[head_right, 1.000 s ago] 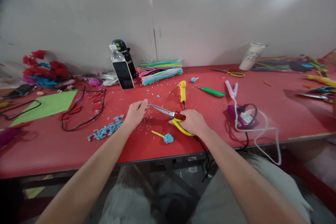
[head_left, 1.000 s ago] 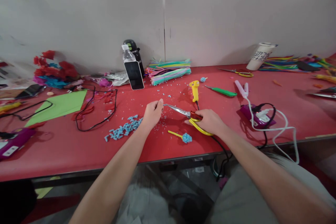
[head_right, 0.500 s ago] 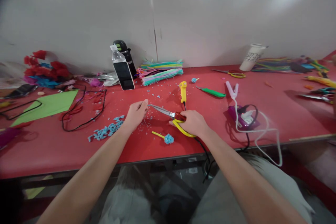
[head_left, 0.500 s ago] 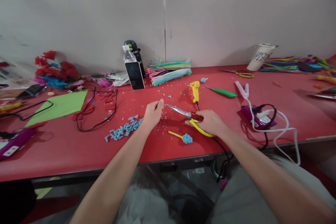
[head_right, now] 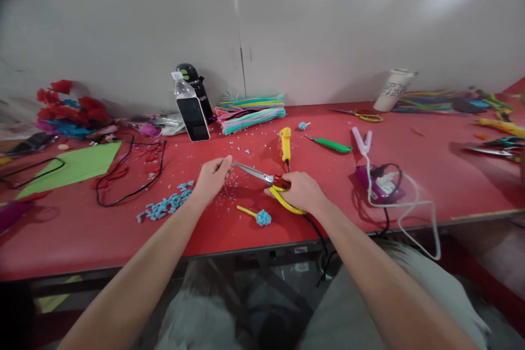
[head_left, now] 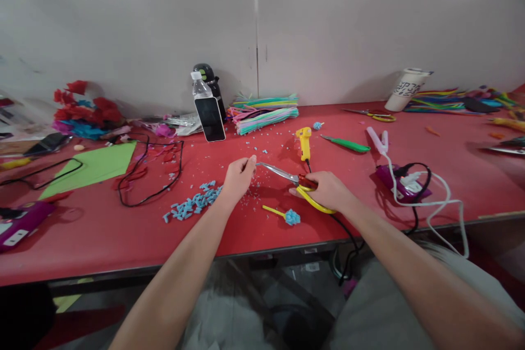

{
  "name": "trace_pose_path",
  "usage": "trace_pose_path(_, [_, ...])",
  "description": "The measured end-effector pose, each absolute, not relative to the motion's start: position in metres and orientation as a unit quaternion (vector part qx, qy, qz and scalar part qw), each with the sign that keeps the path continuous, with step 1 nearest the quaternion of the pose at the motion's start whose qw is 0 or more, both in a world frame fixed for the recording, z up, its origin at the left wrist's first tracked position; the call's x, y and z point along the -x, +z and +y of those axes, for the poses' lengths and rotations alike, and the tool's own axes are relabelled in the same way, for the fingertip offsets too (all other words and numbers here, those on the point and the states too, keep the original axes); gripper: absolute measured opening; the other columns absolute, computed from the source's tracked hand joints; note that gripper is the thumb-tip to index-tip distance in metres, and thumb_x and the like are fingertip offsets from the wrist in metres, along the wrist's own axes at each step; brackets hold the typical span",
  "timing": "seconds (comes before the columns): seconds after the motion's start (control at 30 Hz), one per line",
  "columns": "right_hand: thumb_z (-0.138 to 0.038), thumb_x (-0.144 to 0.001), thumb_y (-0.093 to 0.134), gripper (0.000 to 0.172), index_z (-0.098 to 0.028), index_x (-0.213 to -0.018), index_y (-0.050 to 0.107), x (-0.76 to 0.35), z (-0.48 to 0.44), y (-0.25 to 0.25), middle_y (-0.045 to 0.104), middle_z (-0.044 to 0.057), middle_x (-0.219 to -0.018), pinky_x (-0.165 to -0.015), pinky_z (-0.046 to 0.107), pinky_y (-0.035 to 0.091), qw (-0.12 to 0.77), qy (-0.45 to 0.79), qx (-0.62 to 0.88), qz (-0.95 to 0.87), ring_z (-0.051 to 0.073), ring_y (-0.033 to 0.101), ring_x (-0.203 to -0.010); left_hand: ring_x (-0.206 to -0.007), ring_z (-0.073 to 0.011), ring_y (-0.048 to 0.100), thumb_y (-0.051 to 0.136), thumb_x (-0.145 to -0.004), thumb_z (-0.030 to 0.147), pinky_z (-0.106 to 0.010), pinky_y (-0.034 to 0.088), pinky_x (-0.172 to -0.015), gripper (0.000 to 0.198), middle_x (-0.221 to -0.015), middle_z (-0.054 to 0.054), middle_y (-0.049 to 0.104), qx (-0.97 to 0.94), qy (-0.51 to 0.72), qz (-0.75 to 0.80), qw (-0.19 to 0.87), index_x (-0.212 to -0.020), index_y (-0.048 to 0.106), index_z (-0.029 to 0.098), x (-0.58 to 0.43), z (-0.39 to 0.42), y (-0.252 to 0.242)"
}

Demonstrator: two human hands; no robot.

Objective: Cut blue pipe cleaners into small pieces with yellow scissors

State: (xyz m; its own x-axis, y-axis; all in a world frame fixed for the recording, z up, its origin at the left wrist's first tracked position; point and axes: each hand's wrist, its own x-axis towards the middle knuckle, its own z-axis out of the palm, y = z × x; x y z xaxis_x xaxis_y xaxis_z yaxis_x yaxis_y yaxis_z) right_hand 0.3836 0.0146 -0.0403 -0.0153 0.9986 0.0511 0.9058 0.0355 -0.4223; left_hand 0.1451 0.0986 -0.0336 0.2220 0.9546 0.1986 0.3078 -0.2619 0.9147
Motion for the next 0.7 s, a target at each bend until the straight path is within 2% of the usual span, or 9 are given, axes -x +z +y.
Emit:
trace_pose_path(0.23, [-0.07,-0.07,0.053,0.05,-0.021,-0.062,0.061,-0.3825,0.016,-0.0386,0.055,0.001,-0.059,-0.051,0.025,0.025,0.164,0.131,0.679,-0.704,0.012,0.045,-0.053,-0.045,-0.007,0.035,0.045,-0.085,0.055,-0.021,0.028,-0.046,0.046,-0.049,0.004,0.039,-0.686,0.41,0.461,0.386,-0.058,0.044,0.017,-0.1452,0.0986,-0.0333])
trace_pose_path(0.7, [-0.071,-0.068,0.054,0.052,-0.02,-0.058,0.056,-0.3841,0.0149,-0.0406,0.051,0.0,-0.056,-0.049,0.024,0.023,0.166,0.133,0.682,-0.699,0.011,0.041,-0.052,-0.048,-0.0082,0.035,0.046,-0.086,0.052,-0.022,0.029,-0.05,0.043,-0.05,0.004,0.04,-0.705,0.414,0.451,0.358,-0.06,0.046,0.017,-0.1442,0.0951,-0.0278])
